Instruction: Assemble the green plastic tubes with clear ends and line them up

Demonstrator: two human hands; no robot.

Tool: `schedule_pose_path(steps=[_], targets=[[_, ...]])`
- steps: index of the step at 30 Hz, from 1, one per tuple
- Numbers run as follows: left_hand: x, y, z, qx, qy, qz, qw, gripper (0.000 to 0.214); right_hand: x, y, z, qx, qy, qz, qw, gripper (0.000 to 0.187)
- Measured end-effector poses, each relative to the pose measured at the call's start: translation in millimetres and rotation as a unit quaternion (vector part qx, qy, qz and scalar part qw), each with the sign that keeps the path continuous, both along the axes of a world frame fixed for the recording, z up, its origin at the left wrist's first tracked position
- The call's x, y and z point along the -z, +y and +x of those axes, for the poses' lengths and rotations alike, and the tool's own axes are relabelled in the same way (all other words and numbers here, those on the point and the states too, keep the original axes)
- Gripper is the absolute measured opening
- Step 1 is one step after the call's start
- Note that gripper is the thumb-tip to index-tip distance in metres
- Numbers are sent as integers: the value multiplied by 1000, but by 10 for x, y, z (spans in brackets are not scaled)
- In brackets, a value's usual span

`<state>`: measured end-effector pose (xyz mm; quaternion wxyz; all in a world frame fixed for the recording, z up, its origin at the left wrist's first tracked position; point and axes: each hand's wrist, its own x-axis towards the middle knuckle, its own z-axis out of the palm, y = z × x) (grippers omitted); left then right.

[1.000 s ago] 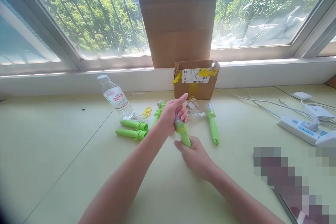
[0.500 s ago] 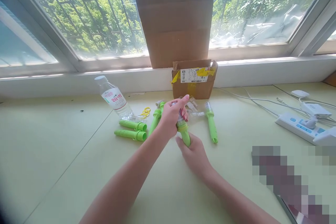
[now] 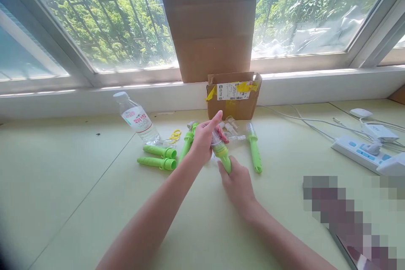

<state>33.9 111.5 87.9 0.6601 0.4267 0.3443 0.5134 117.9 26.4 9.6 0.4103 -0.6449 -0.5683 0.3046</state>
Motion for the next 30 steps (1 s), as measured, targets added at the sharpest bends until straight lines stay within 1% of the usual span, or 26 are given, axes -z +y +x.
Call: schedule_pose_path(steps=[2, 4, 7, 10, 13, 16, 17, 18, 19, 21, 22, 24, 25, 27, 28, 30], targets=[[-22, -23, 18, -37, 0, -17, 999, 53, 15, 1, 4, 13, -34, 3, 999, 33], [-33, -30, 16, -52, -6, -28, 998, 54, 8, 3, 1, -10, -19, 1, 1000, 33], [-19, -6, -11, -41, -12, -33, 999, 56, -31, 4, -13, -69, 50, -14, 996, 36], [8, 35, -51, -5, -19, -31, 999, 57, -86, -7, -13, -110, 132, -57, 983, 37], [9, 61, -102, 61, -47, -28, 997, 58, -164, -28, 26, -160, 216, -143, 952, 38], [-8, 68, -158, 126, -99, -28, 987, 58, -244, -40, 71, -239, 305, -247, 888, 41], [-9, 69, -172, 139, -116, -27, 983, 58, -260, -40, 74, -252, 318, -265, 875, 42], [-6, 73, -181, 146, -127, -26, 981, 58, -266, -38, 68, -251, 320, -266, 874, 42], [1, 77, -184, 146, -134, -24, 980, 57, -261, -35, 54, -238, 309, -253, 885, 41], [24, 85, -168, 129, -127, -24, 983, 53, -221, -26, 10, -188, 260, -206, 925, 39], [35, 86, -149, 114, -115, -26, 986, 52, -189, -20, -11, -158, 227, -172, 946, 37], [49, 72, -96, 79, -80, -29, 993, 50, -117, -9, -39, -76, 142, -71, 984, 38], [49, 58, -66, 61, -63, -29, 996, 49, -85, -4, -43, -48, 99, -38, 993, 37], [39, 20, -12, 28, -44, -29, 998, 49, -38, 2, -34, -9, 39, -13, 999, 35], [31, 2, 7, 12, -37, -29, 999, 50, -27, 3, -27, -6, 26, -8, 1000, 34], [21, -19, 21, -12, -20, -26, 999, 53, -27, 3, -16, -26, 36, -7, 999, 34]])
